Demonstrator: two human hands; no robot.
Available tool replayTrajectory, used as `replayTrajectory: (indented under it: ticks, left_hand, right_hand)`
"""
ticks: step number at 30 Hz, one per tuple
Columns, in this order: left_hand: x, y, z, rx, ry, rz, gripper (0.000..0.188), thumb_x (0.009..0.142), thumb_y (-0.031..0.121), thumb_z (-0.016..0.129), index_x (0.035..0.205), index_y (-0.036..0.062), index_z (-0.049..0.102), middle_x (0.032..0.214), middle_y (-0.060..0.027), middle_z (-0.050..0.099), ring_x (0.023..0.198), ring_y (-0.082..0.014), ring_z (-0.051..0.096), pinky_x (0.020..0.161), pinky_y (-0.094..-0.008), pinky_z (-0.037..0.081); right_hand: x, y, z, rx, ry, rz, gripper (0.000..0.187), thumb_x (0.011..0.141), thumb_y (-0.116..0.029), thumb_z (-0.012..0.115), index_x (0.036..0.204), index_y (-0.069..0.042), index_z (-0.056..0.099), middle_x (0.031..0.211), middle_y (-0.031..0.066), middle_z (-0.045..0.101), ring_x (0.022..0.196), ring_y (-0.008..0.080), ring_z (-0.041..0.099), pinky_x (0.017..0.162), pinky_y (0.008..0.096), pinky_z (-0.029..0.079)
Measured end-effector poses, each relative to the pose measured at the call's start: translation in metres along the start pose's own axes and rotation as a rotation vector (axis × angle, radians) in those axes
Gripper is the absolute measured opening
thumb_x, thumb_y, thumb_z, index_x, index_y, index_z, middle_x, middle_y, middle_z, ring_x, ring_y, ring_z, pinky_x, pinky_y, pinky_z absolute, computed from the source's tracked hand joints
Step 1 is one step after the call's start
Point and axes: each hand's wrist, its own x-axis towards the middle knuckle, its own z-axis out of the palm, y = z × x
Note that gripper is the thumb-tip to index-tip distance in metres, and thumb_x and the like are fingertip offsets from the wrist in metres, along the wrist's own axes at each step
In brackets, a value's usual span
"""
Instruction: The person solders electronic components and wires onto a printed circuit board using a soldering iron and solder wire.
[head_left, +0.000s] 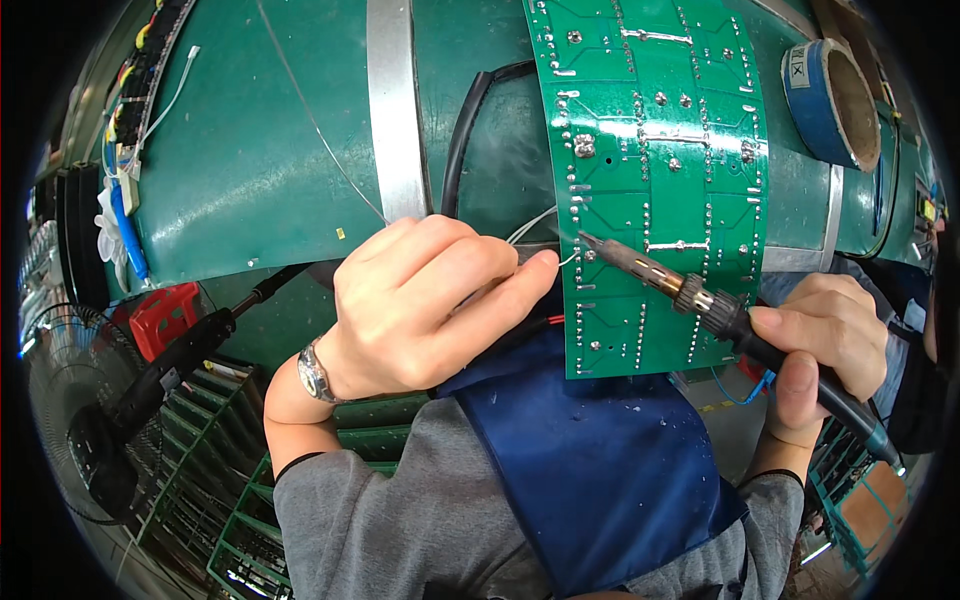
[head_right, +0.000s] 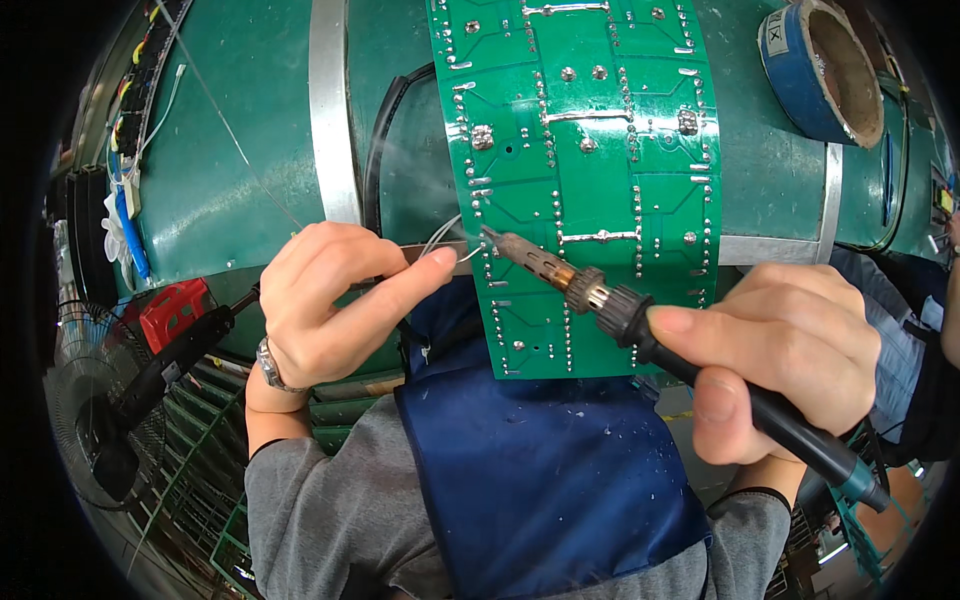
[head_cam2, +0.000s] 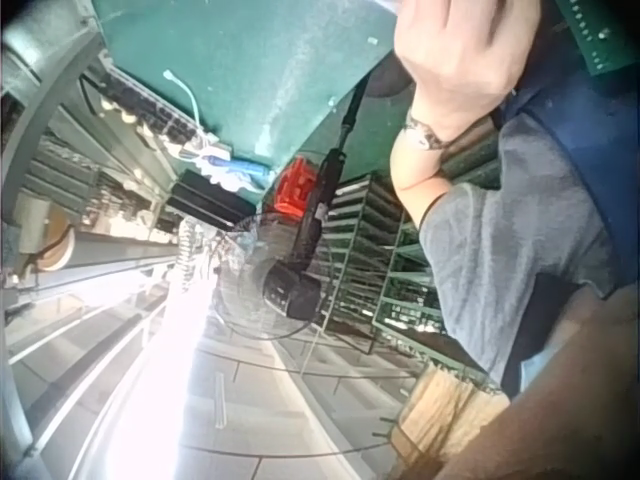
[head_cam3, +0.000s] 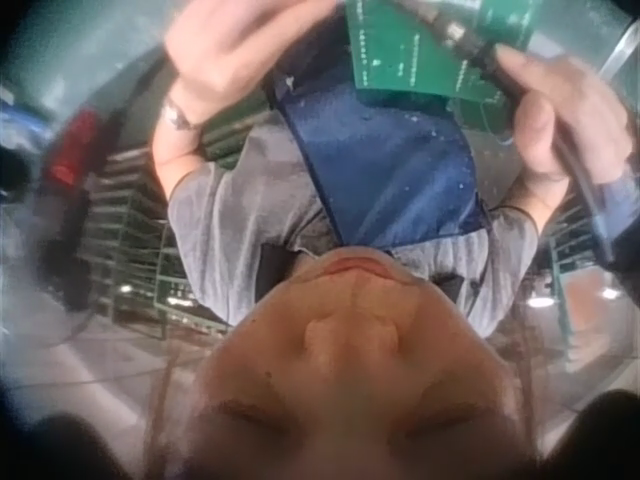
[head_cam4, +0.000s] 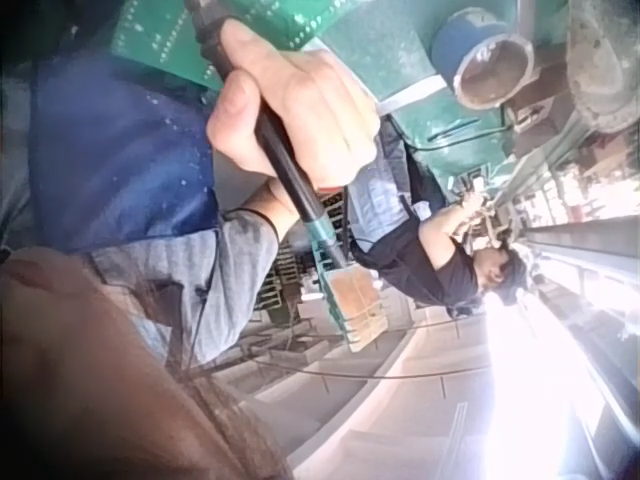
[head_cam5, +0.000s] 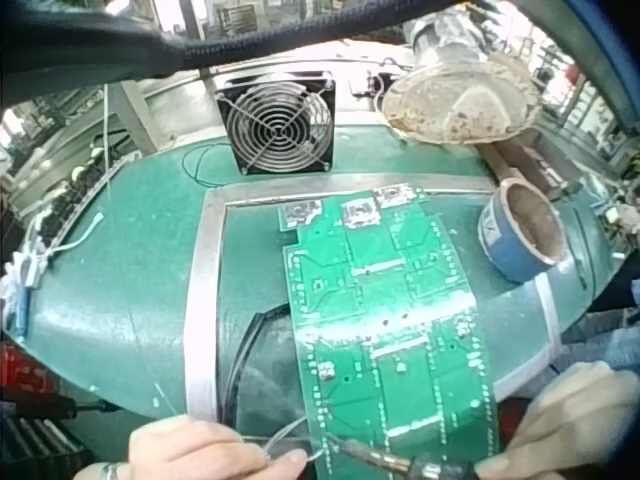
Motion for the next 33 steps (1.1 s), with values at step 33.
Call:
replayTrajectory:
  ticks: [33]
  left_hand:
    - [-0.010,0.027,-0.002,-0.097,-0.071,0.065,0.028,0.062,0.005,0.073,0.089,-0.0023,0.072,0.082,-0.0048,0.058,0.068,-0.0171,0.060,0.055,-0.0285,0.049]
  right_hand:
    - [-0.026,-0.016,0.000,0.041,-0.011,-0.016,0.026,0.089,-0.025,0.066,0.083,-0.001,0.074,0.059,0.0033,0.063,0.043,0.0140,0.054,0.040,0.0261,0.039]
